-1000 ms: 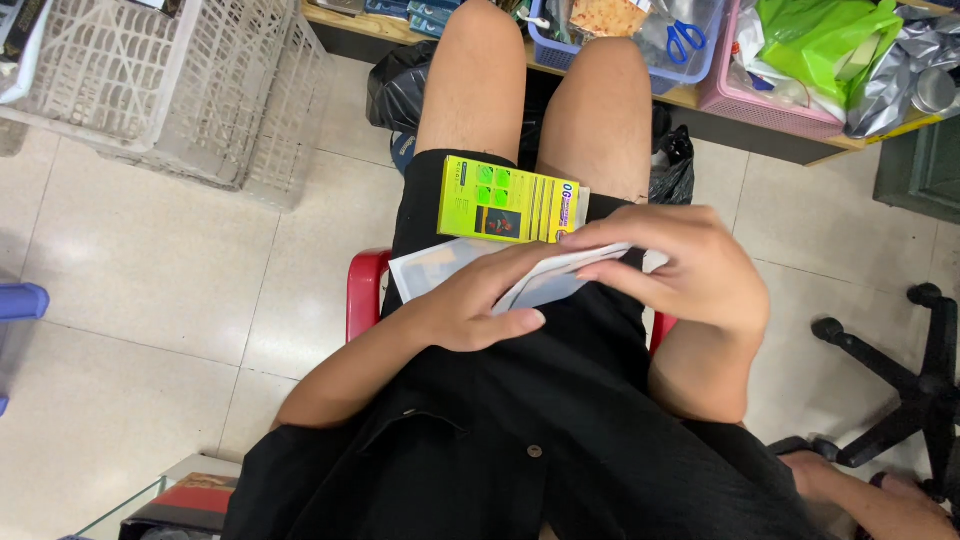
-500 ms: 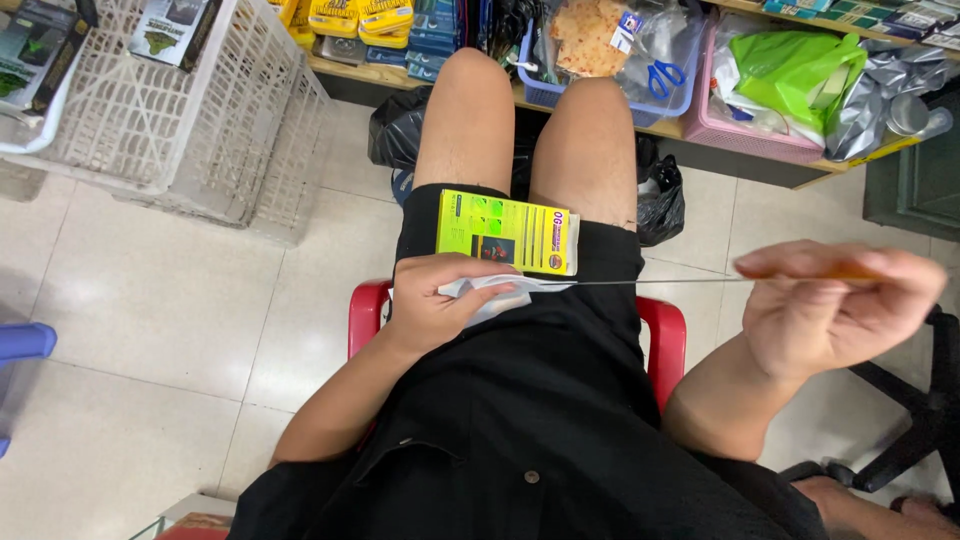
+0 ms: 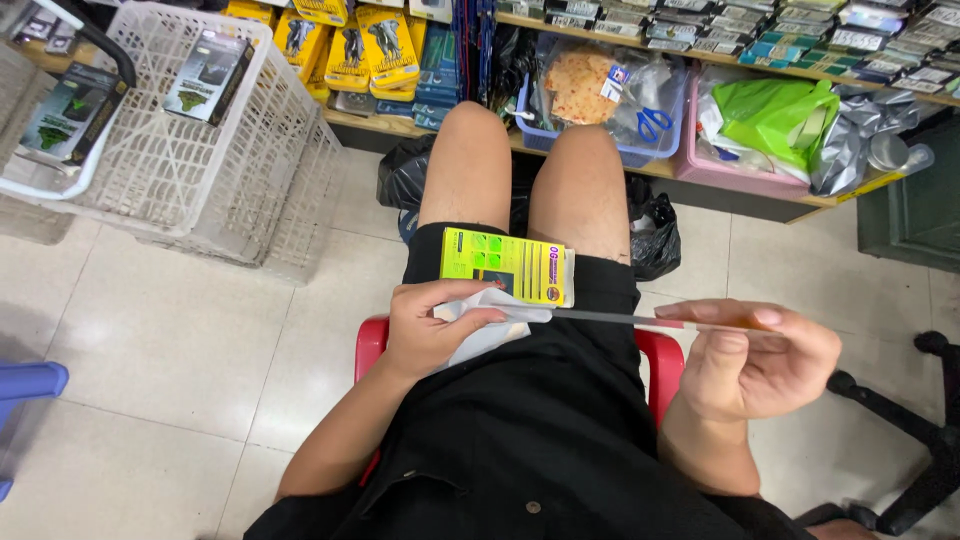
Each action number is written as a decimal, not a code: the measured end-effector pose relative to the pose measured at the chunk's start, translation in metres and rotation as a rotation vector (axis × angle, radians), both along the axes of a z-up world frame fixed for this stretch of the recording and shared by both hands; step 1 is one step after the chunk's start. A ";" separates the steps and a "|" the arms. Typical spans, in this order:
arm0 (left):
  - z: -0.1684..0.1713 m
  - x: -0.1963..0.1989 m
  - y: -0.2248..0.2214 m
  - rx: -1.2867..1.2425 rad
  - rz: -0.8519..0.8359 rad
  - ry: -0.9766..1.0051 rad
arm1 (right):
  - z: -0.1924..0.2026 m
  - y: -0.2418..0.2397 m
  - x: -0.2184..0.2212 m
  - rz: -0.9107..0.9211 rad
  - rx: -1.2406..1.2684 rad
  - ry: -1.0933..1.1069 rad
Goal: The person sits in a shop and slides phone screen protector boxes into white paper sleeves one at a time, pressing each box fully into its sleeve, then reaches up and places the sleeved boxes onto the store shelf.
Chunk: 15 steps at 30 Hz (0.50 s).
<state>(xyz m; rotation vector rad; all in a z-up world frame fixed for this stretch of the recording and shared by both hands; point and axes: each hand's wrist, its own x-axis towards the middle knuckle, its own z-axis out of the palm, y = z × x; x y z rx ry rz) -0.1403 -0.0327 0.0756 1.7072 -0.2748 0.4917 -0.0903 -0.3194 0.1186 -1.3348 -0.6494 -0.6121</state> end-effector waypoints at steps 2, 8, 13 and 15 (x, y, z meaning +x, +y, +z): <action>0.000 0.001 0.003 -0.039 -0.015 0.027 | -0.002 0.000 0.002 -0.011 0.043 -0.001; 0.004 0.000 0.004 -0.038 -0.005 0.054 | -0.004 0.003 -0.002 -0.065 -0.017 0.007; 0.002 0.001 0.010 0.002 0.015 0.038 | 0.007 0.003 -0.001 -0.138 -0.265 0.030; 0.004 0.000 0.013 0.024 -0.006 0.067 | 0.007 0.003 0.002 -0.182 -0.290 0.056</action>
